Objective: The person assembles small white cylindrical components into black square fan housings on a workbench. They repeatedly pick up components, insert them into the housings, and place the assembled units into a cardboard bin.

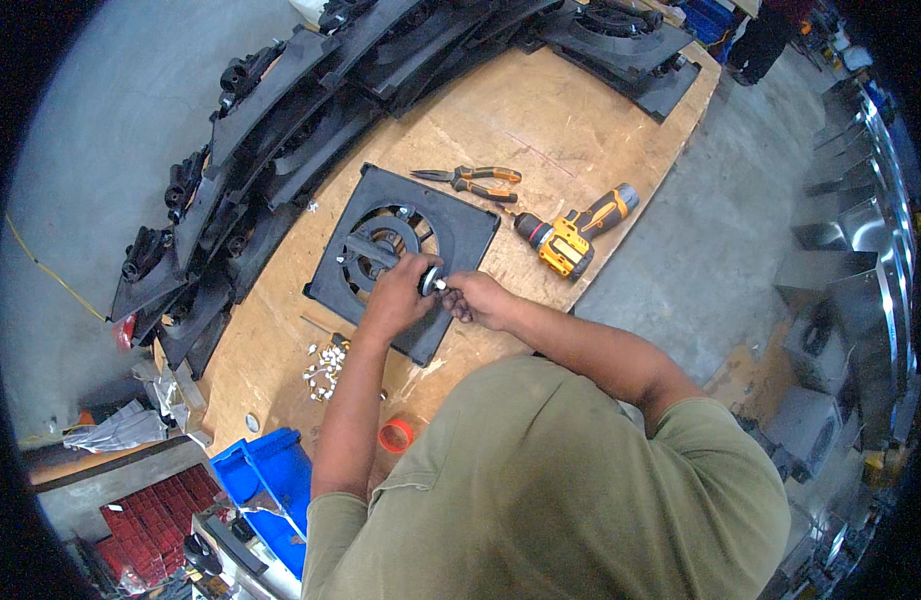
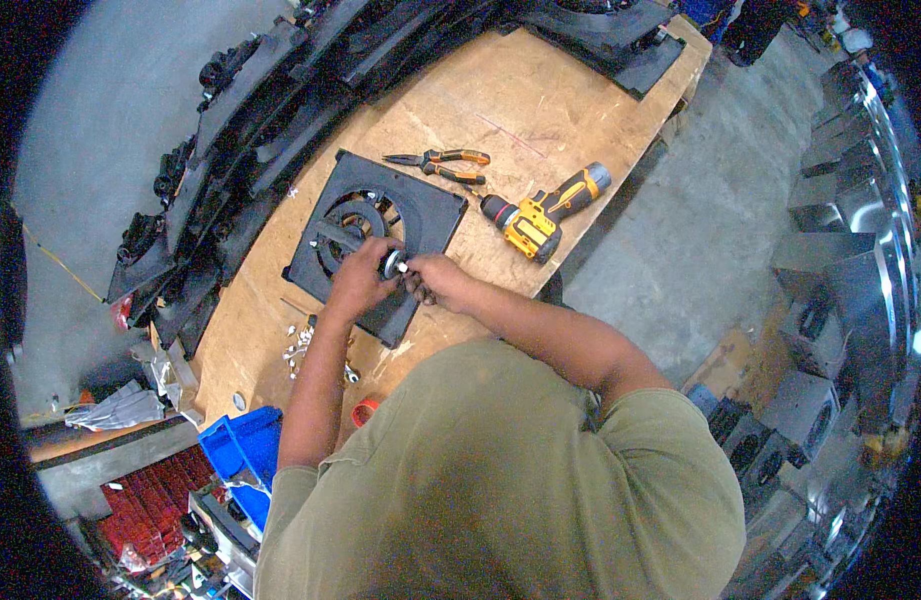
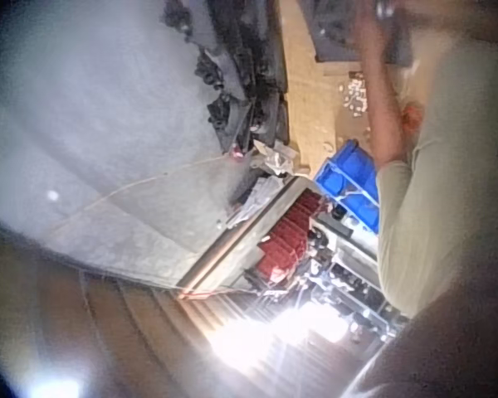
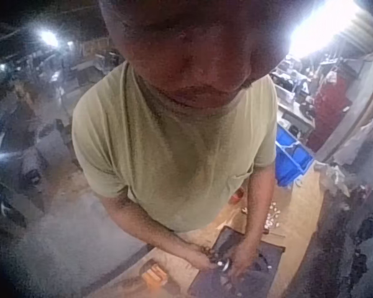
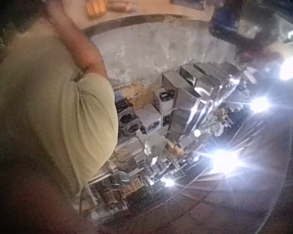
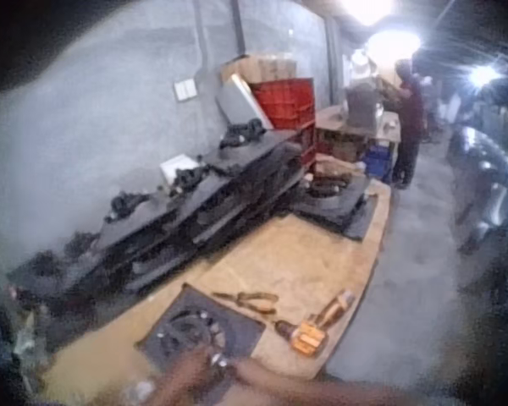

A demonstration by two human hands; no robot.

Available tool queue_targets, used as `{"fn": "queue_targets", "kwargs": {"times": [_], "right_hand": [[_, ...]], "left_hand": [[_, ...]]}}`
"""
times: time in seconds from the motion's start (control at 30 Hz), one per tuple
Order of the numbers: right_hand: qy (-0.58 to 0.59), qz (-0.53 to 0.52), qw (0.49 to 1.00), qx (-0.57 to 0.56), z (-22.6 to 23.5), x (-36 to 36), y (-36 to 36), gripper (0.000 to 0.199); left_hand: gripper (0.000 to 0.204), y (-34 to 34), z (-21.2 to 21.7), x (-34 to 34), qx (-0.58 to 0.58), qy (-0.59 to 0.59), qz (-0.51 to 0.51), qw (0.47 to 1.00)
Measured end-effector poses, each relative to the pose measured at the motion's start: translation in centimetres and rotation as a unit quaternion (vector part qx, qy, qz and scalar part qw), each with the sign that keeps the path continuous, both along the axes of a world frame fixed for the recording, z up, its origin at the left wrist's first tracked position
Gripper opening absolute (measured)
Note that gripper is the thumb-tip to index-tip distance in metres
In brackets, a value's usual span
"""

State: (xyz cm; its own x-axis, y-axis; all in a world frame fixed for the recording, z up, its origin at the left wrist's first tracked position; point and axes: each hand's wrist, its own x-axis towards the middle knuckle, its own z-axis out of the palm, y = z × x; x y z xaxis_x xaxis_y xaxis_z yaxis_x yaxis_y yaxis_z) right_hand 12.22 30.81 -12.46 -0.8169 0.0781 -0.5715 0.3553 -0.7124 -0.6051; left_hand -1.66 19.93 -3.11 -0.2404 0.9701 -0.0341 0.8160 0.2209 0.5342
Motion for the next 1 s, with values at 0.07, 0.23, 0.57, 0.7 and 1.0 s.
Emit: {"fn": "queue_targets", "kwargs": {"times": [0.07,0.23,0.57,0.7,1.0], "right_hand": [[-0.011,0.053,0.994,0.095,0.1,0.3,0.0,0.021],[0.032,0.019,0.845,0.534,2.0,1.7,-0.3,0.026],[0.025,0.026,0.966,0.255,3.2,0.4,-0.5,0.037],[0.013,-0.004,0.899,0.437,3.2,1.1,-1.5,0.039],[0.025,0.031,0.929,0.367,3.2,0.4,-0.4,0.039]], "left_hand": [[0.051,0.0,0.1,0.1,-0.026,-0.006,0.013,1.0],[0.051,-0.1,0.2,0.4,-0.04,0.004,0.025,0.999],[0.048,0.0,0.0,0.2,-0.02,-0.007,0.021,1.0],[0.047,-0.1,0.2,0.3,-0.01,-0.004,0.016,1.0],[0.049,0.1,0.6,0.4,-0.025,0.005,0.024,0.999]]}}
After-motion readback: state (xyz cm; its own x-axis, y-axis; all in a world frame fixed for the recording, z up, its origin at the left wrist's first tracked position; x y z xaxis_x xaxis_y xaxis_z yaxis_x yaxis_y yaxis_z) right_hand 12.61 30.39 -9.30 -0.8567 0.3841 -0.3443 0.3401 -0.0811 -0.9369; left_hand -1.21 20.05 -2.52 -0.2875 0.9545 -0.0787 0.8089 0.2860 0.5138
